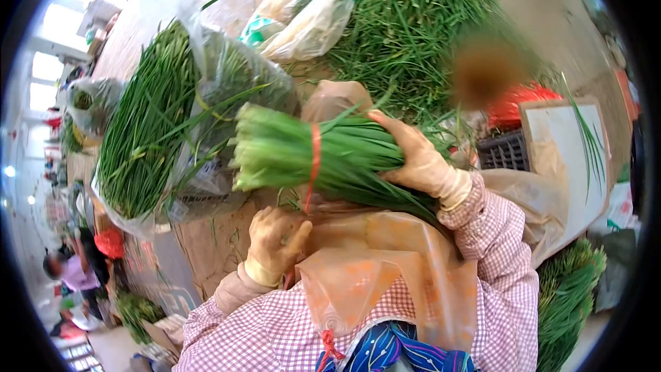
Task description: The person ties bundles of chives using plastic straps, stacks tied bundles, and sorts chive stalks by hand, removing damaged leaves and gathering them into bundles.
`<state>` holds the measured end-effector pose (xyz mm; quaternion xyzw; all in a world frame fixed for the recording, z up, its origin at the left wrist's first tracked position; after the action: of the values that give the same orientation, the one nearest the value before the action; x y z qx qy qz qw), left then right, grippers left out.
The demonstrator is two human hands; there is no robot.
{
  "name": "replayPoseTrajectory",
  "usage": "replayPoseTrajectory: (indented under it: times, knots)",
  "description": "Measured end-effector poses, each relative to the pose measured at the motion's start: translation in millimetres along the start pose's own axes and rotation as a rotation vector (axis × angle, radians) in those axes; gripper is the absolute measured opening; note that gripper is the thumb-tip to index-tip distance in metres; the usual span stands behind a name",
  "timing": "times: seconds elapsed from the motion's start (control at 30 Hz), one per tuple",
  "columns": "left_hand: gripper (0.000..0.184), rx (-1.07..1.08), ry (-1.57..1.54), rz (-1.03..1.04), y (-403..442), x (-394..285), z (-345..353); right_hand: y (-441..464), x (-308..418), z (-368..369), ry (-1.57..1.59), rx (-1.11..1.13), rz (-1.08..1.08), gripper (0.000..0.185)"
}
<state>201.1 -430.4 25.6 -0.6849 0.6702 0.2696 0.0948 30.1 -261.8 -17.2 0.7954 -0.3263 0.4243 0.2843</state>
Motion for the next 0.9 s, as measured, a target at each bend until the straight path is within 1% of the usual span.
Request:
replayPoseTrajectory:
  times: [0.03, 0.07, 0.13, 0.17, 0.23, 0.27, 0.3, 0.33, 0.37, 0.4, 0.43, 0.47, 0.53, 0.57, 0.6, 0.63, 0.67, 0.7, 0.73, 0.77, 0.8, 0.83, 0.87, 0.9]
  knots:
    - [0.035, -0.025, -0.009, -0.088, -2, 16, 4, -4, -7, 2, 0.140, -0.034, 0.085, 0.085]
    - [0.035, -0.033, -0.013, -0.094, -1, 26, 10, -10, -11, 9, 0.134, -0.025, 0.081, 0.085]
    - [0.048, -0.158, -0.438, -0.361, 5, 60, 18, -20, -27, 14, 0.371, -0.109, 0.172, 0.082]
    - [0.048, -0.168, -0.448, -0.361, 16, 60, 22, -22, -26, 15, 0.401, -0.132, 0.187, 0.079]
    - [0.065, -0.151, -0.892, -0.257, 48, 36, 35, -25, -21, 16, 0.431, -0.143, 0.188, 0.078]
    - [0.065, -0.160, -0.900, -0.240, 60, 29, 39, -26, -19, 15, 0.472, -0.167, 0.196, 0.077]
    - [0.068, -0.154, -1.107, -0.255, 71, 21, 44, -31, -22, 12, 0.459, -0.249, 0.162, 0.073]
    - [0.071, -0.139, -1.316, -0.266, 83, 12, 47, -35, -22, 12, 0.442, -0.263, 0.153, 0.073]
    - [0.071, -0.089, -1.448, -0.344, 90, 5, 50, -40, -30, 12, 0.570, -0.294, 0.240, 0.073]
    - [0.071, -0.089, -1.458, -0.331, 94, 3, 54, -46, -38, 15, 0.702, -0.319, 0.324, 0.072]
    - [0.070, -0.053, -1.519, -0.343, 97, 0, 60, -49, -43, 14, 0.702, -0.333, 0.305, 0.071]
    - [0.067, -0.072, -1.522, -0.341, 97, -4, 61, -51, -45, 14, 0.696, -0.330, 0.294, 0.071]
    - [0.065, -0.091, -1.525, -0.332, 101, -13, 61, -54, -51, 15, 0.657, -0.334, 0.341, 0.070]
    - [0.062, -0.100, -1.541, -0.336, 103, -13, 62, -55, -48, 15, 0.642, -0.355, 0.324, 0.069]
    - [0.057, -0.154, -1.497, -0.356, 105, -14, 59, -58, -45, 15, 0.638, -0.354, 0.320, 0.069]
    - [0.052, -0.206, -1.452, -0.378, 107, -15, 56, -59, -41, 13, 0.560, -0.368, 0.282, 0.069]
    - [0.052, -0.214, -1.453, -0.367, 112, -22, 51, -59, -36, 10, 0.483, -0.381, 0.239, 0.069]
    - [0.051, -0.247, -1.403, -0.368, 117, -25, 45, -57, -22, 5, 0.394, -0.336, 0.165, 0.075]
    - [0.049, -0.277, -1.354, -0.369, 122, -27, 42, -54, -3, -13, 0.390, -0.338, 0.151, 0.075]
    - [0.049, -0.299, -1.357, -0.290, 129, -33, 37, -53, 17, -19, 0.222, -0.136, 0.207, 0.080]
    - [0.049, -0.300, -1.361, -0.276, 132, -38, 30, -57, 20, -21, 0.052, 0.062, 0.266, 0.084]
    - [0.048, -0.235, -1.245, -0.268, 133, -48, 24, -54, 27, -33, -0.051, 0.110, 0.171, 0.092]
    - [0.047, -0.167, -1.130, -0.257, 135, -57, 23, -56, 28, -50, -0.148, 0.176, 0.262, 0.085]
    - [0.056, -0.088, -1.197, -0.263, 136, -64, 30, -58, 33, -75, -0.178, 0.188, 0.398, 0.075]
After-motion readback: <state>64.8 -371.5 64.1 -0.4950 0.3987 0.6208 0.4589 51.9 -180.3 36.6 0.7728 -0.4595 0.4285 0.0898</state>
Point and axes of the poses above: each hand's wrist, its own y-axis towards the middle knuckle, its own z-axis out of the palm, x = y × z, the point moved 9 cm from there along y, towards the middle knuckle, and after that the axes turned 10 degrees about -x, right-handed, at the moved point
